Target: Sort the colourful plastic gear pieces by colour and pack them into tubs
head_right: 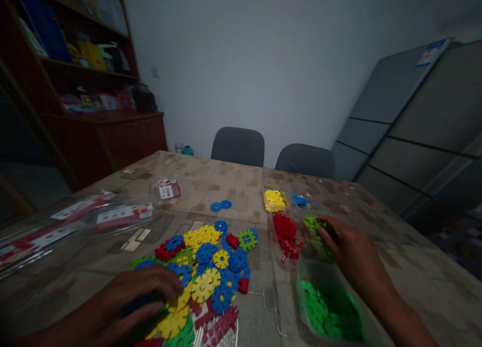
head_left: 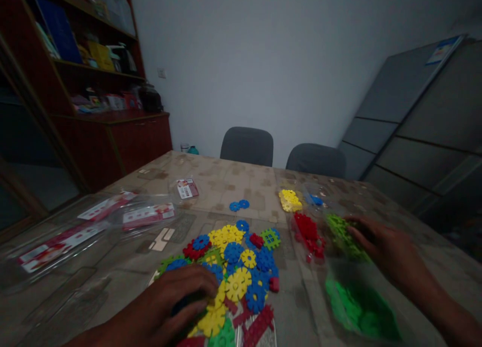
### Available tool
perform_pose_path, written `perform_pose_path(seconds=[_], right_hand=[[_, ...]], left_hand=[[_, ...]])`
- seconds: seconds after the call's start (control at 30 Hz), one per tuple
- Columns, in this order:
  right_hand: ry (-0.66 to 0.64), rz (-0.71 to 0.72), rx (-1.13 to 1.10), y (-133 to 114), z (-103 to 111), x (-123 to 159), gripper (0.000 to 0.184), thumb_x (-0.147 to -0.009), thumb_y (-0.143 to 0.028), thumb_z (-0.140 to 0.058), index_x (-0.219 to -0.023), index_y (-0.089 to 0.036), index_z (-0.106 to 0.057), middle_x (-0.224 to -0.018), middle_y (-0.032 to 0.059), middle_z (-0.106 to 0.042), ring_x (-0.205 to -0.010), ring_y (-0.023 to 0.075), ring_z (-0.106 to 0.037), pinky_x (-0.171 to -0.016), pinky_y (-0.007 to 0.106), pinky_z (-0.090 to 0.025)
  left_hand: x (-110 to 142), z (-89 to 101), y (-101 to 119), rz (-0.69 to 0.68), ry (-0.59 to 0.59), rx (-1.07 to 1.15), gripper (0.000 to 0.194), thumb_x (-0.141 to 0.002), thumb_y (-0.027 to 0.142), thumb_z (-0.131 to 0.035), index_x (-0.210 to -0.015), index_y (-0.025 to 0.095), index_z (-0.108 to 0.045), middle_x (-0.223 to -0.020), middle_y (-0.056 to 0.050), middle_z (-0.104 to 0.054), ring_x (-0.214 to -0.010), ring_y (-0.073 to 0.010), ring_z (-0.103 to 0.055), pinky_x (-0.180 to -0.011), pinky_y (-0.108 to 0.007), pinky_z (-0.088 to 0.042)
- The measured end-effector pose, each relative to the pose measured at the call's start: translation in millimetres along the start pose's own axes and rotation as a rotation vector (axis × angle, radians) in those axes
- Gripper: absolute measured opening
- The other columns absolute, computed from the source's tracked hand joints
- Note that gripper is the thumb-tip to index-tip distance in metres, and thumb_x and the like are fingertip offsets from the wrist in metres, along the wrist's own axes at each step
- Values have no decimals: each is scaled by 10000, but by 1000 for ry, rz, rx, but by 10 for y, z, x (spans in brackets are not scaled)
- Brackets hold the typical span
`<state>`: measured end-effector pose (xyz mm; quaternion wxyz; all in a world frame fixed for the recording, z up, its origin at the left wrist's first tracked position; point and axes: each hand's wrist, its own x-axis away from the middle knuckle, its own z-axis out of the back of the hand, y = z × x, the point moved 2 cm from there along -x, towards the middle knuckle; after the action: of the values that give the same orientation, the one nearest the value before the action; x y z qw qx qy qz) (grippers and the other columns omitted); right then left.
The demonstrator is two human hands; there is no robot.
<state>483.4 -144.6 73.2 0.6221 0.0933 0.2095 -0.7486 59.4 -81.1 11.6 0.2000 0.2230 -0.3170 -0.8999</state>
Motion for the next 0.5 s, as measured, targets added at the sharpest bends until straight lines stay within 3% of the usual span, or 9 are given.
perform_pose_path(seconds=[0.1,0.2,0.37,0.5], right_hand=[[-13,-65,121,386,-11,-90,394,-857,-458,-430,-986,-188,-685,-851,162,-784,-707,330,-729,-625,396,-507],[-60,-70,142,588,-118,-147,364,-860,-430,-429,-955,-193,-689,-787,140,-784,-710,329,-733,-612,383,-495],[-145,-71,89,648,-328,-140,276,-813,-399,-526,-851,-209,-722,-758,101,-793,-664,284,-740,-593,327,-499],[-194,-73,88,636,-363,-115,271,-825,-333,-486,-824,-217,-731,-725,84,-782,-639,256,-727,-568,304,-470]], left_hand=[[32,-67,-9,-66,-30,-47,233,-955,136,-523,-1107,289,-610,-1116,9,-717,-1039,-161,-662,-955,-263,-521],[67,-94,-50,-91,-39,-87,261,-950,130,-550,-1141,301,-602,-1161,19,-710,-1090,-159,-650,-992,-252,-508],[72,-55,-58,-123,-32,-103,267,-959,129,-549,-1144,313,-603,-1152,40,-716,-1071,-134,-662,-994,-208,-499],[45,1,-33,-134,-10,-107,232,-971,166,-555,-1142,312,-615,-1152,29,-722,-1059,-145,-671,-965,-205,-512]])
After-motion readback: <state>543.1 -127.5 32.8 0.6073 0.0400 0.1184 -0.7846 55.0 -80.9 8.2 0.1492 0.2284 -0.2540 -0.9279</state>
